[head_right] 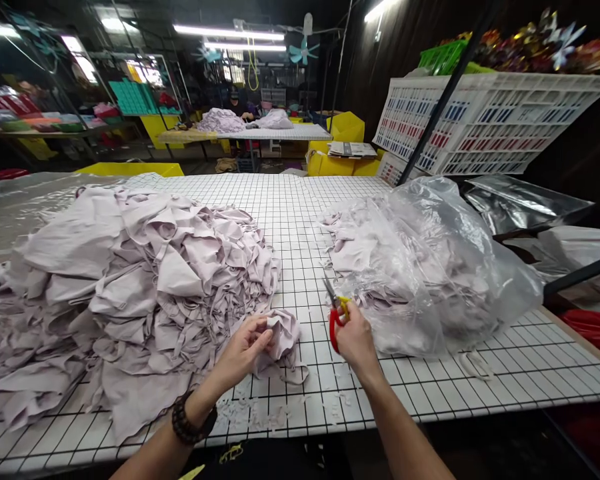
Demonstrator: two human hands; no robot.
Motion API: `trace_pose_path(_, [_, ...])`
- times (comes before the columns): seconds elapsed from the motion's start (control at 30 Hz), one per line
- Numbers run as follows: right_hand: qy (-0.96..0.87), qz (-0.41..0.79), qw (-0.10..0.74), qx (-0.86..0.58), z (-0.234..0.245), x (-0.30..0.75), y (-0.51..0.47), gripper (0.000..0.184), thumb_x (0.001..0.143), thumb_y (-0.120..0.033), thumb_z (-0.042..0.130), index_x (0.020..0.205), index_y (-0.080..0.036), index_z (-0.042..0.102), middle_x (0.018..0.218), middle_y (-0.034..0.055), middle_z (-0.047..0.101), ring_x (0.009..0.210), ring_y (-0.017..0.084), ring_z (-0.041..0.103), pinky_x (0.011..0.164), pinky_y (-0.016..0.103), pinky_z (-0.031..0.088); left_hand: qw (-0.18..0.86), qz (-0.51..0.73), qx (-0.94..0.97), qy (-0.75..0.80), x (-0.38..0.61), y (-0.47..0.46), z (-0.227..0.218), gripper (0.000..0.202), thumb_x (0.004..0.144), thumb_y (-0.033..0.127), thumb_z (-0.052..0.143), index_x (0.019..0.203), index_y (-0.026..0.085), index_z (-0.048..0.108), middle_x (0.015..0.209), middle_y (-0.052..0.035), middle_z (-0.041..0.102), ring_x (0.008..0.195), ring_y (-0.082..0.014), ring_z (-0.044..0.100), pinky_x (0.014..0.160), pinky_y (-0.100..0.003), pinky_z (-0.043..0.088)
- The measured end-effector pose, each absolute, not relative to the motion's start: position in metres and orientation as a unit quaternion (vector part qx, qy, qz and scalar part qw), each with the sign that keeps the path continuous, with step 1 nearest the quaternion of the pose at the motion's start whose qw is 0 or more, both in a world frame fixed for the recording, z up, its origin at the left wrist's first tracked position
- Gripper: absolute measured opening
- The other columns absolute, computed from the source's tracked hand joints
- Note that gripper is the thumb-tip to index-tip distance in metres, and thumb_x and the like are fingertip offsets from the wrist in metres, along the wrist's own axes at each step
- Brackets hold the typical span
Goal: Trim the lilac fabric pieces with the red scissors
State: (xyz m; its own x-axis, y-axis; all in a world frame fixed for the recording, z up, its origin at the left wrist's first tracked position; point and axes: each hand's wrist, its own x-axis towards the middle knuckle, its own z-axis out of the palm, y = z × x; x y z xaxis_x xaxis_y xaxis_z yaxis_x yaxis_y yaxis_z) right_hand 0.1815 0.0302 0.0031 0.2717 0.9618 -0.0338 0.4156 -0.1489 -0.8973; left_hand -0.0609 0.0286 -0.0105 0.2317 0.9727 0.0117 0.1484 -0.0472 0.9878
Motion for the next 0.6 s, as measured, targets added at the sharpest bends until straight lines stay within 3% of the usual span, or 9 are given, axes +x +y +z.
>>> trace_pose_path(0.1, [-0.574, 0.470, 0.275, -0.611, -0.005, 0.163, -0.004, 0.018, 0.073, -0.033, 0.062, 0.085, -0.020, 0.059, 0.068, -0.0009, 0.061, 0.054, 0.013, 0.051, 0.050, 0.024, 0.040, 0.470, 0.399, 0.579, 0.535, -0.075, 0.010, -0.018, 0.037, 0.082, 0.043, 0.057, 0.110, 0.019, 0.062, 0.126, -0.0127, 0.048, 0.079, -0.0164, 0.060, 0.073, -0.032, 0.053])
trace_pose_path(0.17, [-0.606, 0.492, 0.228, -0.582, -0.017, 0.144, -0.023, 0.012, 0.072, -0.027, 0.063, 0.080, -0.021, 0.058, 0.066, -0.0024, 0.059, 0.055, 0.012, 0.050, 0.049, 0.023, 0.038, 0.430, 0.406, 0.564, 0.576, -0.082, 0.002, -0.015, 0.036, 0.081, 0.043, 0.058, 0.108, 0.019, 0.061, 0.126, -0.0125, 0.046, 0.077, -0.0159, 0.061, 0.070, -0.032, 0.053])
trace_pose_path(0.27, [-0.615, 0.451, 0.258, -0.594, -0.034, 0.123, -0.032, 0.008, 0.074, -0.023, 0.058, 0.081, -0.021, 0.056, 0.069, -0.0027, 0.058, 0.060, 0.013, 0.051, 0.054, 0.023, 0.039, 0.439, 0.395, 0.538, 0.602, -0.086, -0.008, -0.009, 0.034, 0.081, 0.048, 0.056, 0.092, 0.016, 0.062, 0.102, -0.0088, 0.058, 0.068, -0.0150, 0.062, 0.059, -0.027, 0.051])
trace_pose_path(0.33, [-0.573, 0.484, 0.293, -0.592, -0.037, 0.118, -0.029, 0.011, 0.074, -0.027, 0.060, 0.081, -0.020, 0.055, 0.071, -0.0022, 0.058, 0.062, 0.013, 0.051, 0.057, 0.023, 0.040, 0.549, 0.328, 0.504, 0.581, -0.084, -0.017, -0.008, 0.041, 0.080, 0.053, 0.053, 0.081, 0.014, 0.063, 0.080, -0.0050, 0.061, 0.053, -0.0126, 0.058, 0.049, -0.024, 0.046])
trace_pose_path(0.43, [-0.477, 0.589, 0.363, -0.542, -0.026, 0.116, -0.023, 0.028, 0.069, -0.036, 0.069, 0.075, -0.020, 0.047, 0.074, -0.0014, 0.058, 0.059, 0.011, 0.052, 0.054, 0.023, 0.040, 0.732, 0.260, 0.391, 0.494, -0.071, -0.030, -0.014, 0.049, 0.079, 0.058, 0.052, 0.085, 0.011, 0.065, 0.083, -0.0057, 0.062, 0.043, -0.0071, 0.049, 0.040, -0.020, 0.038])
trace_pose_path(0.5, [-0.435, 0.628, 0.405, -0.502, -0.015, 0.113, -0.022, 0.034, 0.067, -0.039, 0.072, 0.075, -0.020, 0.045, 0.077, -0.0005, 0.060, 0.058, 0.011, 0.054, 0.052, 0.023, 0.041, 0.777, 0.301, 0.317, 0.453, -0.059, -0.036, -0.018, 0.049, 0.078, 0.058, 0.055, 0.089, 0.011, 0.064, 0.082, -0.0036, 0.060, 0.042, -0.0028, 0.038, 0.038, -0.017, 0.032])
trace_pose_path(0.6, [-0.440, 0.620, 0.439, -0.479, -0.003, 0.104, -0.026, 0.034, 0.069, -0.041, 0.073, 0.077, -0.020, 0.047, 0.079, 0.0011, 0.061, 0.068, 0.015, 0.059, 0.064, 0.026, 0.047, 0.774, 0.377, 0.258, 0.438, -0.047, -0.037, -0.017, 0.046, 0.076, 0.055, 0.061, 0.089, 0.011, 0.064, 0.062, 0.0047, 0.046, 0.042, -0.0014, 0.018, 0.037, -0.016, 0.019])
